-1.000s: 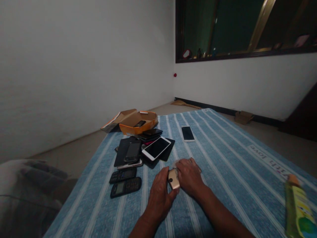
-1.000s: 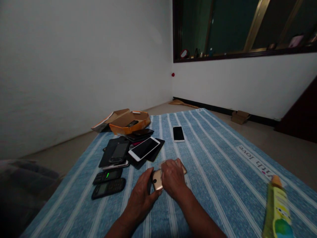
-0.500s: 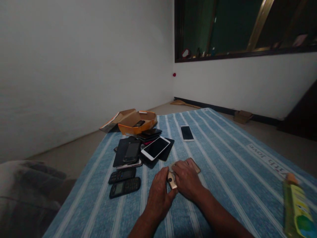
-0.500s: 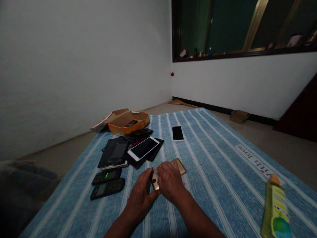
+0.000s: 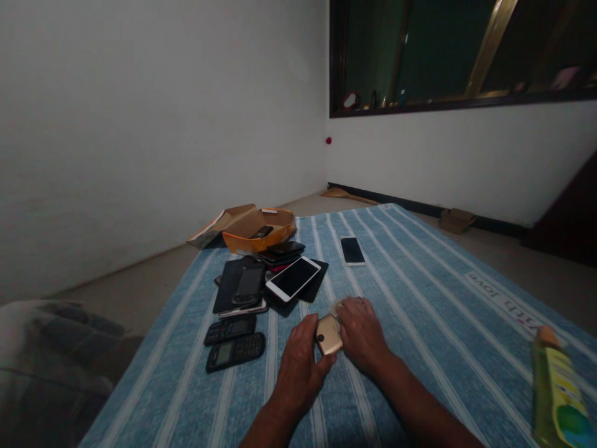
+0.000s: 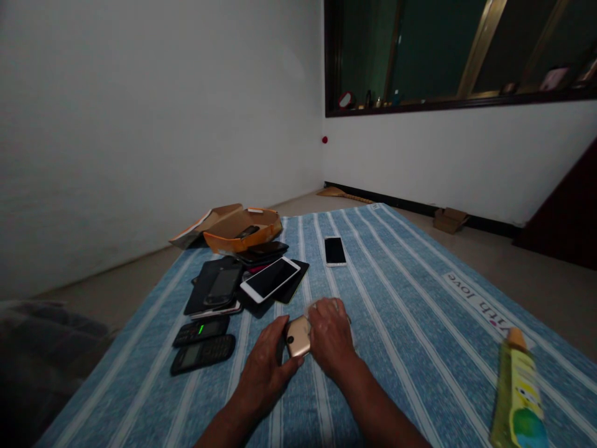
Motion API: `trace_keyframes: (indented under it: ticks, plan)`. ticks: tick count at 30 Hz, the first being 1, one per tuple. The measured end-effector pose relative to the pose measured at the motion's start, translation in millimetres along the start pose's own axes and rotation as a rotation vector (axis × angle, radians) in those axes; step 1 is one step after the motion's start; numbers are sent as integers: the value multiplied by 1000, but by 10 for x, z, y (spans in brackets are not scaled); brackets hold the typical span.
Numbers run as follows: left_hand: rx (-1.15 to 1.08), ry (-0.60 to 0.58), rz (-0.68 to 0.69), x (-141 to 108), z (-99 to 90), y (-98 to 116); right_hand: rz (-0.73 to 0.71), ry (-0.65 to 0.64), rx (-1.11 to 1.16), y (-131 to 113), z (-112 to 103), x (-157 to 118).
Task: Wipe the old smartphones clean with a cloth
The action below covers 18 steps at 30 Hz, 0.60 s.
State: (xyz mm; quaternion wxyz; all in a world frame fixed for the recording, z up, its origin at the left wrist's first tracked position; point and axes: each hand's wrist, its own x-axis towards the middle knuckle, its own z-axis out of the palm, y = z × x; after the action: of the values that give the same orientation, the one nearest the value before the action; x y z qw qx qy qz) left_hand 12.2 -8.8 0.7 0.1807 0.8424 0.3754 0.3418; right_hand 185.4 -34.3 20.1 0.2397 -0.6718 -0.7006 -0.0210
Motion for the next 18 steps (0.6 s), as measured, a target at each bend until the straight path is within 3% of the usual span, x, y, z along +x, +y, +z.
trace_keyframes:
  ticks: [5,13,18]
  plan:
    - [-7,-22,-24,12,-6,14,-72,0,41,-138,32,-48]
    - [14,-17,-37,-36,41,-46,112,-18,7,127,-97,-33]
    - [14,-15,-27,-5,15,-15,25,-4,46,-48,-41,-150]
